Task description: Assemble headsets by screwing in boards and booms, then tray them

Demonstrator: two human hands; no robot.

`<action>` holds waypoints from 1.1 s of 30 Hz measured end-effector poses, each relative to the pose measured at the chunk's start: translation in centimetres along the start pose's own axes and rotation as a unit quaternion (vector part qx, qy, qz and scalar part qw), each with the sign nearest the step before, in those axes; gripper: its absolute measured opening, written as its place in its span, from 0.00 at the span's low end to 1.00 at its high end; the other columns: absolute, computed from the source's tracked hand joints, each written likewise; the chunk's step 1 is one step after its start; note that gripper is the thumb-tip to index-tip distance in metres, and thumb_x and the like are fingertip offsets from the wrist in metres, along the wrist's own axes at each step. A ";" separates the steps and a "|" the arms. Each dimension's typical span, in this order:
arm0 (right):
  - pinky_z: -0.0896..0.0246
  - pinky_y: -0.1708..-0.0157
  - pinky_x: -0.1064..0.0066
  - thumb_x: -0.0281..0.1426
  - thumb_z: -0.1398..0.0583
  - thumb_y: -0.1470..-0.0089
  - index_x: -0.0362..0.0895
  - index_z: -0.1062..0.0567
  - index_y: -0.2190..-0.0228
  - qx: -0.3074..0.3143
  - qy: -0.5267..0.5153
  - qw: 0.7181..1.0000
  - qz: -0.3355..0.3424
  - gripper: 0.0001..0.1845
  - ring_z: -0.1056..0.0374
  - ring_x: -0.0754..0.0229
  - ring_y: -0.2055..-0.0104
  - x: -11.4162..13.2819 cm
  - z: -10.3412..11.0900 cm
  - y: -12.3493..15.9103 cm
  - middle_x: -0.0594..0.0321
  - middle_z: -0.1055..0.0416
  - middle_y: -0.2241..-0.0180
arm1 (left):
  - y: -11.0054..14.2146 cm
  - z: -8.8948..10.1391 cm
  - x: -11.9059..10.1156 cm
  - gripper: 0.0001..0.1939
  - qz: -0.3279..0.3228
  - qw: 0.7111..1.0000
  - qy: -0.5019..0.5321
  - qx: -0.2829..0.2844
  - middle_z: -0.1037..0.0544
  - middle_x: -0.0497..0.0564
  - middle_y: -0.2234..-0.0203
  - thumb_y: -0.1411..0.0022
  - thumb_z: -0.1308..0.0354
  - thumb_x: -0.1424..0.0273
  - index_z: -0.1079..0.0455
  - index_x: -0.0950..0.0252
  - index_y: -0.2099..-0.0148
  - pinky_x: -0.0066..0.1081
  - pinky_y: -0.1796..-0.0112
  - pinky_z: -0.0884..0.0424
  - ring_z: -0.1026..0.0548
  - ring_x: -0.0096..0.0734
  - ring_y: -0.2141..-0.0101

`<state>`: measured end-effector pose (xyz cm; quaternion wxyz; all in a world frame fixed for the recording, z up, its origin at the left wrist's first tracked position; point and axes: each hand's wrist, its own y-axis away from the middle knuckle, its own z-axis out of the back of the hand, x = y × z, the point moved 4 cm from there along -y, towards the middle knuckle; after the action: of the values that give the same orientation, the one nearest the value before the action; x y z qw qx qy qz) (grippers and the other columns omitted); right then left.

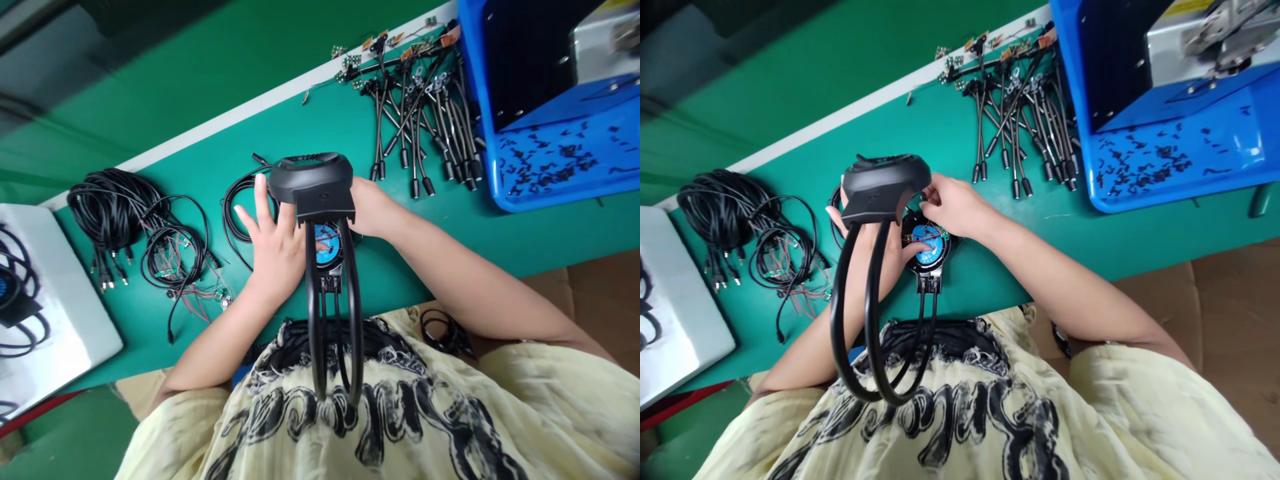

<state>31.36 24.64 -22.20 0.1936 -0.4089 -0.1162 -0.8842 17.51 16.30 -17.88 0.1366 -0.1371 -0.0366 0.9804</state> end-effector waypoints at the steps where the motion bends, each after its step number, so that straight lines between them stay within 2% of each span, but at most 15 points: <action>1: 0.38 0.62 0.66 0.29 0.43 0.50 0.41 0.28 0.64 0.007 -0.002 1.000 0.001 0.09 0.31 0.58 0.66 0.2 0.1 0.0 0.62 0.28 0.71 | 0.0 0.0 0.0 0.36 0.001 1.000 -0.004 0.002 0.45 0.63 0.34 0.41 0.37 0.58 0.43 0.59 0.34 0.77 0.43 0.64 0.64 0.72 0.33; 4: 0.39 0.59 0.65 0.28 0.43 0.50 0.41 0.29 0.64 0.035 0.008 0.999 -0.013 0.09 0.31 0.57 0.64 0.4 0.3 -0.2 0.61 0.27 0.68 | 0.0 0.1 0.0 0.37 -0.002 1.000 -0.010 0.003 0.45 0.63 0.34 0.41 0.37 0.59 0.44 0.58 0.33 0.77 0.43 0.61 0.64 0.73 0.34; 8: 0.39 0.59 0.64 0.28 0.42 0.49 0.41 0.29 0.63 0.054 0.015 0.998 -0.035 0.09 0.31 0.57 0.65 0.4 0.2 -0.3 0.59 0.26 0.67 | 0.1 0.1 0.0 0.38 -0.018 1.000 -0.019 -0.002 0.45 0.63 0.34 0.41 0.37 0.58 0.45 0.57 0.32 0.76 0.43 0.57 0.63 0.72 0.33; 13: 0.40 0.63 0.68 0.31 0.42 0.46 0.41 0.28 0.60 0.009 0.011 0.999 -0.030 0.11 0.30 0.56 0.63 0.9 0.4 0.7 0.57 0.25 0.65 | 0.1 0.0 0.1 0.39 -0.019 0.999 -0.039 -0.006 0.45 0.64 0.34 0.41 0.37 0.58 0.46 0.58 0.32 0.76 0.43 0.61 0.62 0.72 0.33; 16: 0.40 0.66 0.70 0.31 0.42 0.45 0.42 0.28 0.60 -0.019 0.010 0.999 -0.037 0.10 0.30 0.58 0.66 1.0 0.8 2.1 0.59 0.25 0.67 | 0.0 -0.3 0.2 0.38 -0.015 0.998 -0.052 -0.003 0.45 0.65 0.34 0.41 0.38 0.58 0.44 0.60 0.33 0.77 0.43 0.64 0.63 0.73 0.34; 19: 0.39 0.65 0.72 0.30 0.45 0.41 0.43 0.26 0.64 -0.036 0.037 0.998 0.035 0.08 0.31 0.61 0.67 1.1 1.0 3.8 0.61 0.26 0.69 | 0.0 -0.6 0.3 0.36 -0.015 0.998 -0.063 -0.004 0.45 0.65 0.34 0.39 0.39 0.60 0.45 0.59 0.32 0.80 0.45 0.64 0.63 0.75 0.34; 22: 0.36 0.59 0.71 0.28 0.49 0.37 0.44 0.25 0.60 -0.035 0.089 0.987 0.125 0.13 0.30 0.60 0.59 1.2 0.6 5.0 0.60 0.25 0.63 | 0.0 -0.6 0.3 0.36 -0.020 0.997 -0.068 -0.013 0.45 0.65 0.34 0.39 0.39 0.62 0.46 0.59 0.32 0.78 0.44 0.63 0.62 0.73 0.34; 26: 0.34 0.53 0.65 0.27 0.49 0.38 0.42 0.26 0.51 0.001 0.171 0.974 0.146 0.17 0.30 0.55 0.53 1.5 0.0 5.4 0.54 0.26 0.57 | -0.1 -0.4 0.0 0.34 -0.023 0.997 -0.072 -0.021 0.40 0.65 0.36 0.39 0.38 0.61 0.42 0.61 0.34 0.76 0.43 0.61 0.61 0.72 0.33; 30: 0.33 0.50 0.63 0.25 0.49 0.38 0.41 0.27 0.49 0.010 0.200 0.968 0.148 0.19 0.30 0.53 0.51 1.9 -0.3 5.5 0.53 0.26 0.53 | 0.7 0.0 0.1 0.27 -0.052 0.997 -0.042 -0.042 0.32 0.62 0.41 0.38 0.40 0.63 0.36 0.61 0.38 0.72 0.42 0.56 0.54 0.68 0.34; 33: 0.30 0.55 0.65 0.25 0.49 0.39 0.43 0.25 0.52 -0.014 0.192 0.973 0.126 0.18 0.28 0.55 0.55 1.4 -0.5 5.9 0.55 0.25 0.55 | 2.7 0.2 1.5 0.13 -0.084 0.994 -0.013 -0.073 0.25 0.54 0.47 0.33 0.45 0.67 0.29 0.58 0.47 0.63 0.39 0.51 0.39 0.52 0.38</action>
<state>32.75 18.76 -21.16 0.3160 -0.2452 -0.0121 -0.9164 15.33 14.12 -18.35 0.2081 -0.1299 -0.1212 0.9618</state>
